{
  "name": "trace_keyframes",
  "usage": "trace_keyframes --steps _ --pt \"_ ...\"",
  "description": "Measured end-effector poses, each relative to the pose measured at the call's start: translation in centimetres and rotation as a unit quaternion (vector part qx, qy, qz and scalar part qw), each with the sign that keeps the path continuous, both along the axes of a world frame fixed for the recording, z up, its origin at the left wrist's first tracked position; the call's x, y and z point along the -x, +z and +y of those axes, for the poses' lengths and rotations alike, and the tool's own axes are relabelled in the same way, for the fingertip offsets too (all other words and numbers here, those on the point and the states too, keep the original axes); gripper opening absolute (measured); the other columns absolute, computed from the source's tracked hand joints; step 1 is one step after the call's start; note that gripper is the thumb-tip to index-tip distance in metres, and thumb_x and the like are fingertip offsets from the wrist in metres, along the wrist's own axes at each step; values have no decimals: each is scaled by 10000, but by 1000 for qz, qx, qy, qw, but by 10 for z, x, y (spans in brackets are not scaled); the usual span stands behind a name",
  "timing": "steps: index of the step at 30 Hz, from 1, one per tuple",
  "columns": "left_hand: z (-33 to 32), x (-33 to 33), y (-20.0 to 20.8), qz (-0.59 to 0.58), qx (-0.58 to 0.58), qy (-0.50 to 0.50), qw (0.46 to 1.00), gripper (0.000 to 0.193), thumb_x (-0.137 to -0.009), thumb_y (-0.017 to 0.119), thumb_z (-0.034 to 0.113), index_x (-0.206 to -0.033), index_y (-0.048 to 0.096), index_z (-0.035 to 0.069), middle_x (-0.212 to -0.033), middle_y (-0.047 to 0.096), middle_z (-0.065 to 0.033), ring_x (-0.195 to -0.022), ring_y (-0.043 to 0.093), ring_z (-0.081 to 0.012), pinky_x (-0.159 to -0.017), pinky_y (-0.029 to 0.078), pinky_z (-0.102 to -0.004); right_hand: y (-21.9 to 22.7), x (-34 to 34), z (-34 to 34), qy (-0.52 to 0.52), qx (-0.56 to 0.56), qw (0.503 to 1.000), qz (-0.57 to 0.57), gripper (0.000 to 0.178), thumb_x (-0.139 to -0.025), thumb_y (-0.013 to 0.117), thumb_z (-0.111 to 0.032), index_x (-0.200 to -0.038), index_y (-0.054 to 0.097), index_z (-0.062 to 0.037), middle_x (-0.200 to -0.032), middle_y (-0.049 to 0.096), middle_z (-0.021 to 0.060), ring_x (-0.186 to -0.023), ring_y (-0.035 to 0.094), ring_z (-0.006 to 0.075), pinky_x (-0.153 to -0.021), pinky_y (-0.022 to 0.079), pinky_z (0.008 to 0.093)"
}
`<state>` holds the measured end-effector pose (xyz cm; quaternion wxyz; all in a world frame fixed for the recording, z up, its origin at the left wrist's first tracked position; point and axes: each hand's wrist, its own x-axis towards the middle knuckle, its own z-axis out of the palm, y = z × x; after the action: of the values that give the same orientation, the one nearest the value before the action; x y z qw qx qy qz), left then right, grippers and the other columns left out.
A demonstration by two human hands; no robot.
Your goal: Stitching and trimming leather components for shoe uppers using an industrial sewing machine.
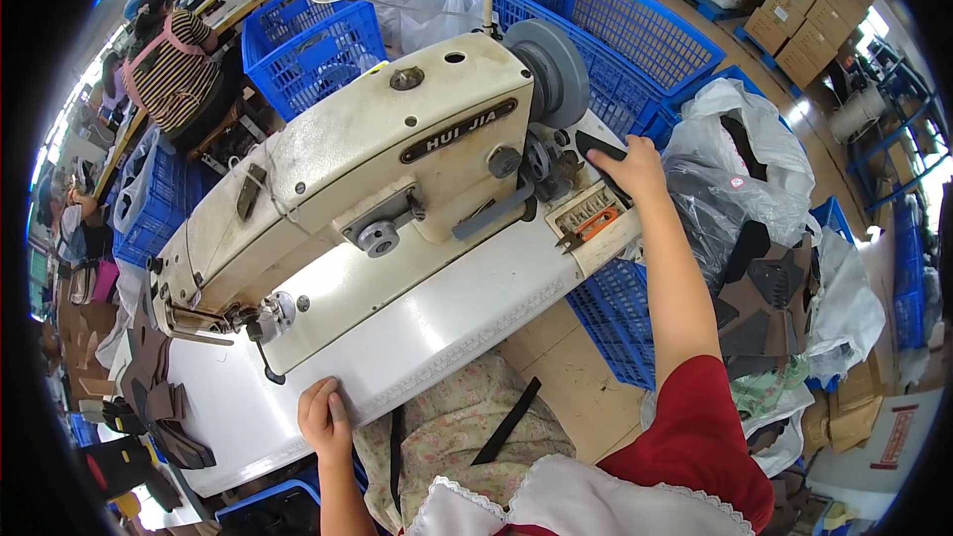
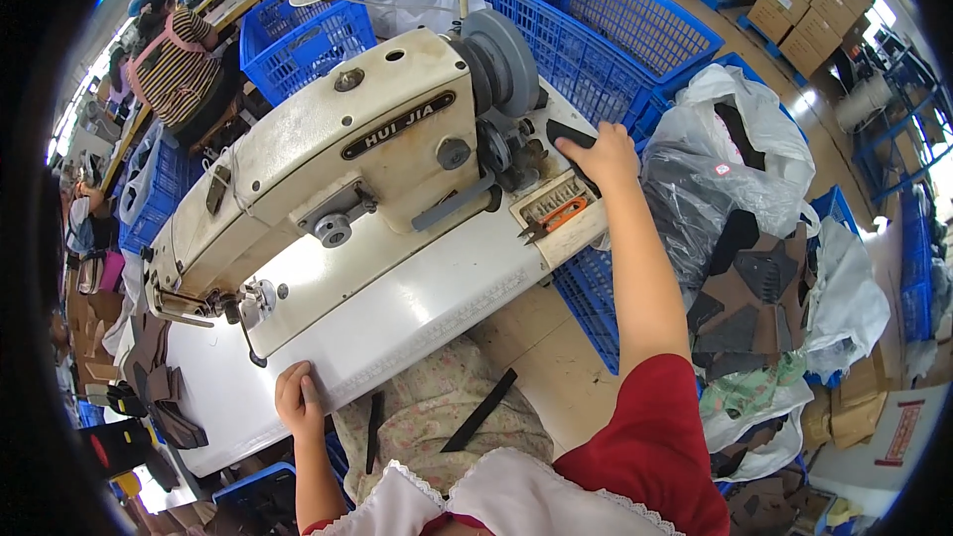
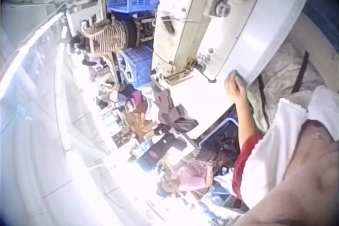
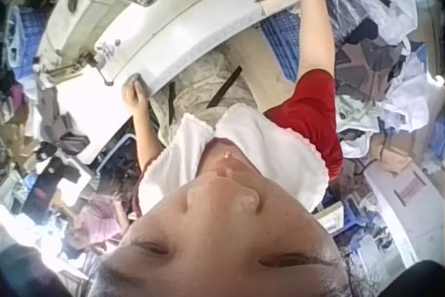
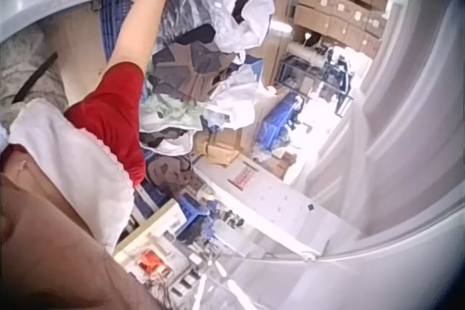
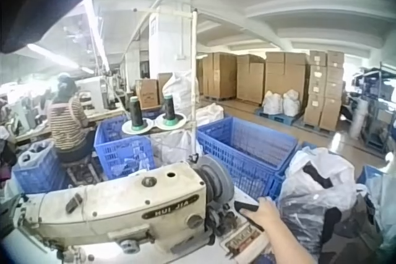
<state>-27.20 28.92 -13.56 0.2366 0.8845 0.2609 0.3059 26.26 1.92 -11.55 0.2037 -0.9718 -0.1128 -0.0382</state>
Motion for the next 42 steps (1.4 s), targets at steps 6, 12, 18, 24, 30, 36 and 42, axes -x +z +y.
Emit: trace_keyframes --steps 6,12,18,24,30,36,42 --pt "0 -1 1 2 -8 -6 1000 143 -914 614 40 -997 717 -13 -1039 713 -167 -949 671 -322 -858 525 -387 9 7 4 33 40 998 27 809 -659 826 -567 -1175 658 34 -1207 590 232 -1133 582 398 -978 491 451" --pt "-1 0 3 2 -17 -7 1000 142 -906 620 36 -997 719 -8 -1038 713 -163 -953 672 -323 -854 527 -388 11 -6 0 -14 -61 993 98 831 -671 815 -575 -1228 621 11 -1214 650 215 -1137 642 355 -968 501 424" --pt "1 -3 -3 -33 -35 -14 999 147 -861 654 35 -986 728 11 -996 719 -160 -914 678 -338 -831 533 -405 -4 -28 -18 -29 -194 981 10 733 -741 798 -513 -1181 656 55 -1135 696 270 -1101 662 371 -948 499 423" --pt "10 19 5 -15 66 -38 997 187 -861 658 36 -1038 717 33 -1081 715 -152 -970 671 -350 -863 534 -426 7 40 -42 -1 -577 815 44 424 -915 699 -337 -1177 587 -23 -948 613 41 -858 601 171 -788 497 324" --pt "54 85 34 -3 -14 139 990 224 -862 662 2 -1071 722 54 -1116 721 -136 -1032 687 -314 -927 530 -388 -18 238 11 414 -462 691 372 1038 -675 873 -572 -1430 477 20 -1141 634 135 -1065 623 258 -958 478 377" --pt "248 202 86 351 -237 357 833 603 -827 548 -34 -1406 557 133 -1514 499 -124 -1403 452 -332 -1127 398 -456 4 307 110 473 -370 629 494 965 -655 891 -526 -1352 544 45 -1203 645 143 -1144 623 265 -1034 455 406" --pt "334 235 112 630 -124 191 743 826 -758 659 20 -1532 413 170 -1481 527 -77 -1440 397 -306 -1185 326 -438 -2 329 150 467 -362 648 480 934 -705 846 -558 -1363 540 30 -1177 636 121 -1102 621 240 -928 481 378"
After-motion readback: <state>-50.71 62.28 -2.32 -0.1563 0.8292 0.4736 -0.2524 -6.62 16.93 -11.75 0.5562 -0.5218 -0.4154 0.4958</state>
